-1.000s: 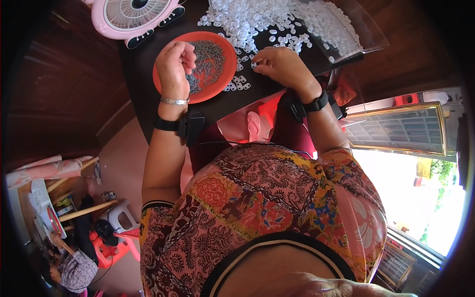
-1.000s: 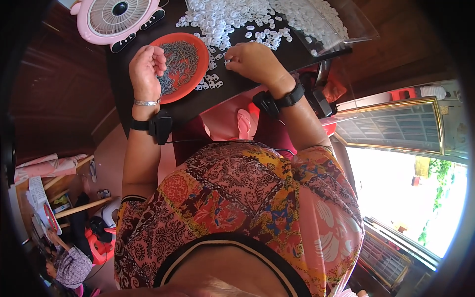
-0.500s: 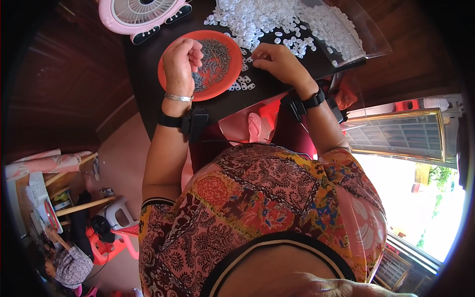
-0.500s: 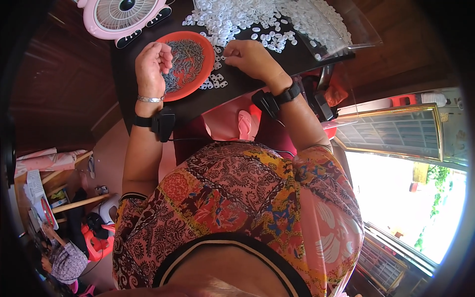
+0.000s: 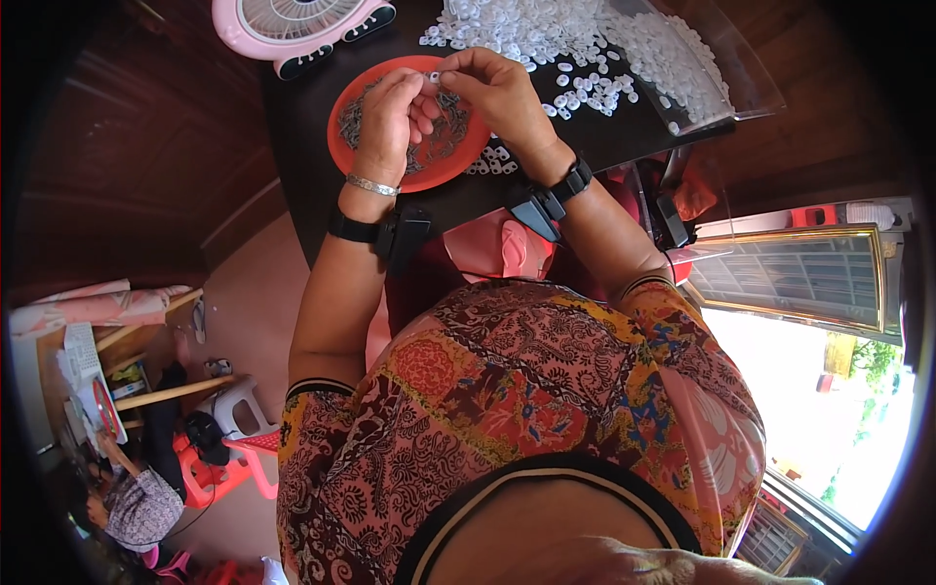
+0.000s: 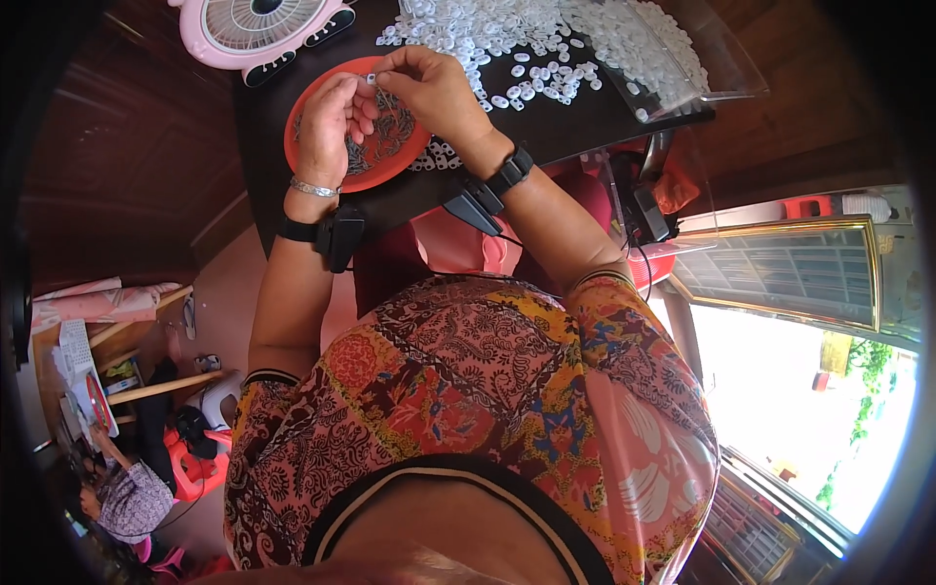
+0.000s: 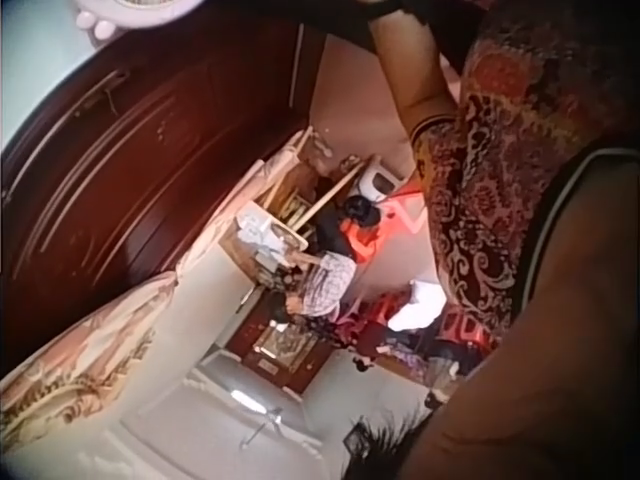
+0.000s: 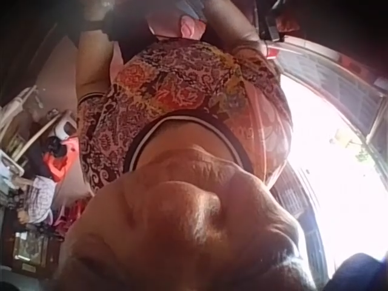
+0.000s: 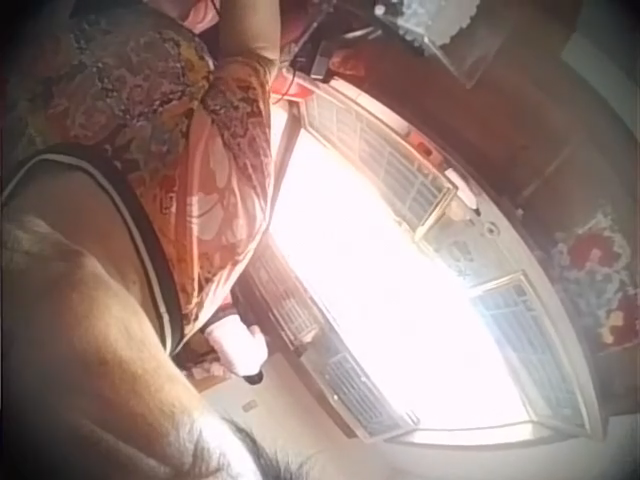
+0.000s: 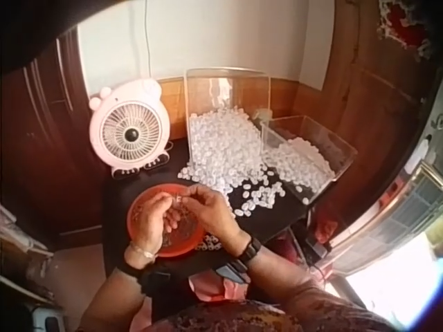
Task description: Assembling small plastic components by inserting metal clips or pins into them by hand.
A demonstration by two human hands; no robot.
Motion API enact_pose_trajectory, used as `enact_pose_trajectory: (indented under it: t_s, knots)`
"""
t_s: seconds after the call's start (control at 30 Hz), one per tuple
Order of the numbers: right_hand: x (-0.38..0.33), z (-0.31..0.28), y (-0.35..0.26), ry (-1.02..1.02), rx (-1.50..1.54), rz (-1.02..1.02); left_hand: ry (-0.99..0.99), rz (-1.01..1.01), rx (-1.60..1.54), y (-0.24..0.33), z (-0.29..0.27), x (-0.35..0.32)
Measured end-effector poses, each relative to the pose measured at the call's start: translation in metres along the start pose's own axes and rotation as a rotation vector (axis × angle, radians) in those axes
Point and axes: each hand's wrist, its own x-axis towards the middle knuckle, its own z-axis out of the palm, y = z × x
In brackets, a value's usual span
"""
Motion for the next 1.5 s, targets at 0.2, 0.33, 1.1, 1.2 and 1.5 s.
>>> enact_pose_trajectory:
  t_s: [0.2, 0.33, 1.1, 1.2, 1.5]
  knots:
    - [0.005, 0.000, 0.008, 0.031, 0.170, -0.001, 0.015, -0.016, 0.048, 0.003, 0.006, -0.002]
    - [0.002, 0.006, 0.009, -0.068, 0.233, 0.083, 0.024, 0.036, 0.074, 0.003, 0.004, -0.003]
    - [-0.011, 0.002, -0.004, -0.309, -0.825, -0.306, 0.204, 0.015, -0.044, 0.008, -0.007, 0.001]
    - [-0.016, 0.016, 0.010, -0.344, -0.984, -0.463, 0.199, 0.018, -0.048, 0.007, -0.007, 0.003]
    - [-0.013, 0.019, 0.003, -0.432, -1.042, -0.414, 0.194, 0.012, -0.056, 0.007, -0.009, 0.001]
